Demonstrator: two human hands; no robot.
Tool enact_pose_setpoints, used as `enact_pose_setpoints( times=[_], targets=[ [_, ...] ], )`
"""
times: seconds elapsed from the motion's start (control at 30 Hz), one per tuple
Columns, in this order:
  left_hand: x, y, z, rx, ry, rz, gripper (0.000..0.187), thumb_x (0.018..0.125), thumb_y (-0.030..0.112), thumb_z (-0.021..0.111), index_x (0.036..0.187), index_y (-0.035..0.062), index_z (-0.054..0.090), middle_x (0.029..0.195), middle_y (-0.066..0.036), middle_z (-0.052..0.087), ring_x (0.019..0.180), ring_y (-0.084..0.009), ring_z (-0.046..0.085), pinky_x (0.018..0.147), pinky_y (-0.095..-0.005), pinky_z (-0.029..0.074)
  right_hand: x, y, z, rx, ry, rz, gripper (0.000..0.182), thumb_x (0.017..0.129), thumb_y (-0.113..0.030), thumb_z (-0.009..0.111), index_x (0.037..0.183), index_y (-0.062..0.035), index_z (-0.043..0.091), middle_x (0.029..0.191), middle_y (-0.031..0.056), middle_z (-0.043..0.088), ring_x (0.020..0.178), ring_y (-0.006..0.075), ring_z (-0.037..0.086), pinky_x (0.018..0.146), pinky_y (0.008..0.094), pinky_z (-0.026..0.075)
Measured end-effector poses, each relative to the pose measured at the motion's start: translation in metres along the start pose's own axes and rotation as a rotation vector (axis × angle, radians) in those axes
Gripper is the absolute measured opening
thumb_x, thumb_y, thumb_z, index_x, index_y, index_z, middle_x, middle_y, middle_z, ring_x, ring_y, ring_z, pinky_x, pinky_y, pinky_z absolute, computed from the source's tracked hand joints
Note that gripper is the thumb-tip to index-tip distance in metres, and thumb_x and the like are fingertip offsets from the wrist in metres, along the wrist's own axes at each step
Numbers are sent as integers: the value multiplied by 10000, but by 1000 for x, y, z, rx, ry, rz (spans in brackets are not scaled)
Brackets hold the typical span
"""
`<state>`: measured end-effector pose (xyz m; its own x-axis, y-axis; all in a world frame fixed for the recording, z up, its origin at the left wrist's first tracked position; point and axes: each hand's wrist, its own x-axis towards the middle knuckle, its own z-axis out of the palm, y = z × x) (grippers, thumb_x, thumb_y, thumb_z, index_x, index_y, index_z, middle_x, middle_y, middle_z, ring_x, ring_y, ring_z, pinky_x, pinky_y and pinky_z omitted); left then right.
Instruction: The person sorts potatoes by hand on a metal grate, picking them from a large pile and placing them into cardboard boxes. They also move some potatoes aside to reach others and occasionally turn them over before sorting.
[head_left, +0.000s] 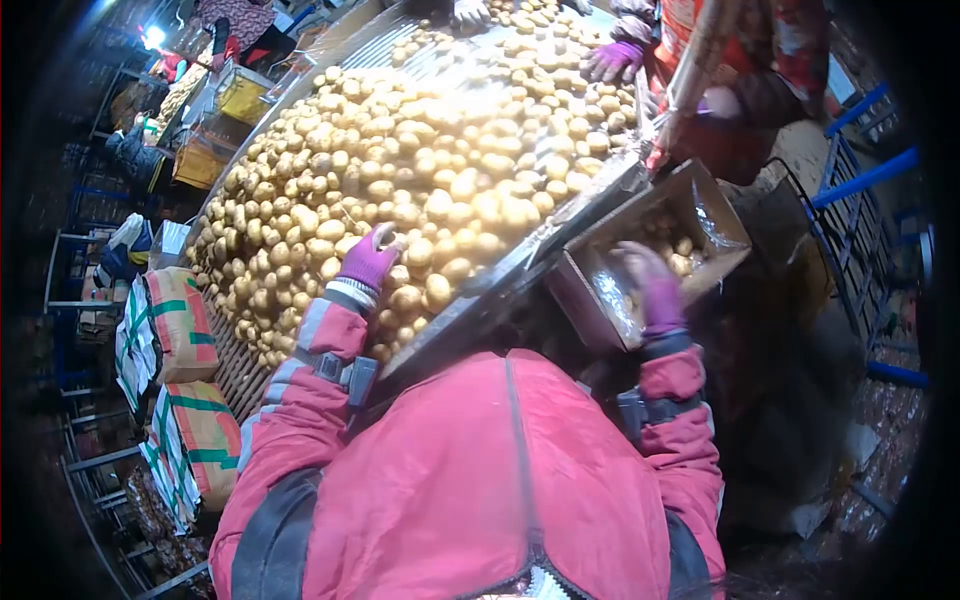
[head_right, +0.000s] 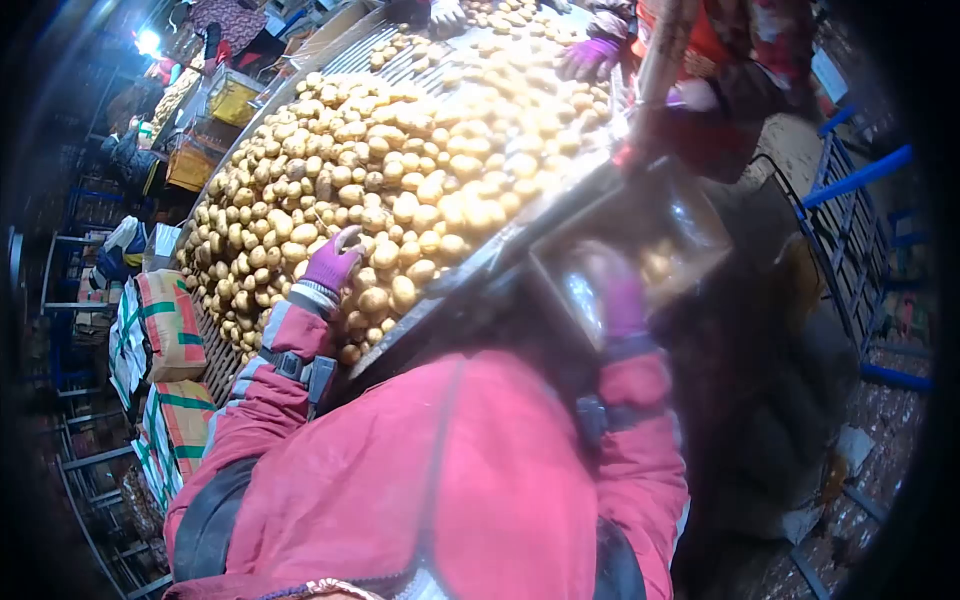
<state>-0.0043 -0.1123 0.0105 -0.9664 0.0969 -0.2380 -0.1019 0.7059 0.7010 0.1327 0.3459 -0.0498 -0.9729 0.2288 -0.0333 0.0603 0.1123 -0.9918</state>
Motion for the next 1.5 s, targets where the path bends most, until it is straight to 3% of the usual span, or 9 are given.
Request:
enact_pose_setpoints(
  times=[0.13,0.33,0.43,0.57,0.93,1.03,1.17,1.37,1.5],
  targets=[
    [37,-6,-18,150,16,150,564,882,270,693,1374,31,556,1351,-216,597,1272,-318,564,1075,-375,441,19,-55,121,81,-391,193,329,908,-158,652,1214,-39,683,1172,132,707,1091,198,660,965,311,500],
    [27,12,28,743,-277,469,694,773,393,752,1384,154,526,1516,-184,413,1424,-377,346,1157,-502,292,72,-9,216,-631,-634,-349,614,860,-303,691,1435,-175,518,1522,114,453,1433,345,368,1181,466,280],
    [54,30,29,849,-406,456,827,801,458,703,1506,146,403,1596,-196,301,1500,-371,225,1224,-544,153,85,-25,224,-659,-462,-546,526,787,-228,675,1294,-122,582,1322,103,576,1204,318,545,1029,449,421],
    [93,48,37,808,-391,481,850,811,363,704,1535,114,334,1597,-181,300,1506,-346,221,1236,-517,133,130,-4,223,-645,-496,-434,627,814,-189,643,1425,-145,508,1482,114,482,1374,339,434,1136,425,365],
    [225,63,75,733,-147,591,673,852,305,681,1462,144,449,1572,-143,354,1460,-339,309,1210,-507,214,249,-17,197,-762,-293,121,627,765,-256,706,1363,-131,565,1235,181,641,1140,348,617,990,409,495],
    [217,44,58,663,-126,687,641,875,346,666,1436,96,483,1513,-175,437,1393,-345,411,1167,-483,307,283,-24,204,-686,-143,-243,608,789,-316,703,1357,-142,577,1109,190,676,1009,329,659,903,417,528],
    [142,12,0,344,-91,737,616,866,283,712,1402,50,519,1449,-183,515,1303,-357,513,1091,-462,415,343,-32,229,-695,-118,-209,545,818,-340,675,1322,-141,607,1100,191,681,1050,327,651,913,419,519],
    [49,-30,-71,74,25,240,500,869,115,712,1340,10,582,1373,-192,586,1305,-321,539,1113,-402,413,410,-18,305,-776,-379,-141,445,938,-356,528,1318,-132,588,1302,180,601,1213,361,570,1057,437,435],
    [34,-43,-74,26,89,196,452,865,93,706,1295,-6,607,1298,-194,628,1216,-327,596,1047,-409,469,422,21,344,-860,-409,-389,325,928,-297,568,1173,-109,671,1142,191,672,1074,373,636,964,437,487]
  ],
)
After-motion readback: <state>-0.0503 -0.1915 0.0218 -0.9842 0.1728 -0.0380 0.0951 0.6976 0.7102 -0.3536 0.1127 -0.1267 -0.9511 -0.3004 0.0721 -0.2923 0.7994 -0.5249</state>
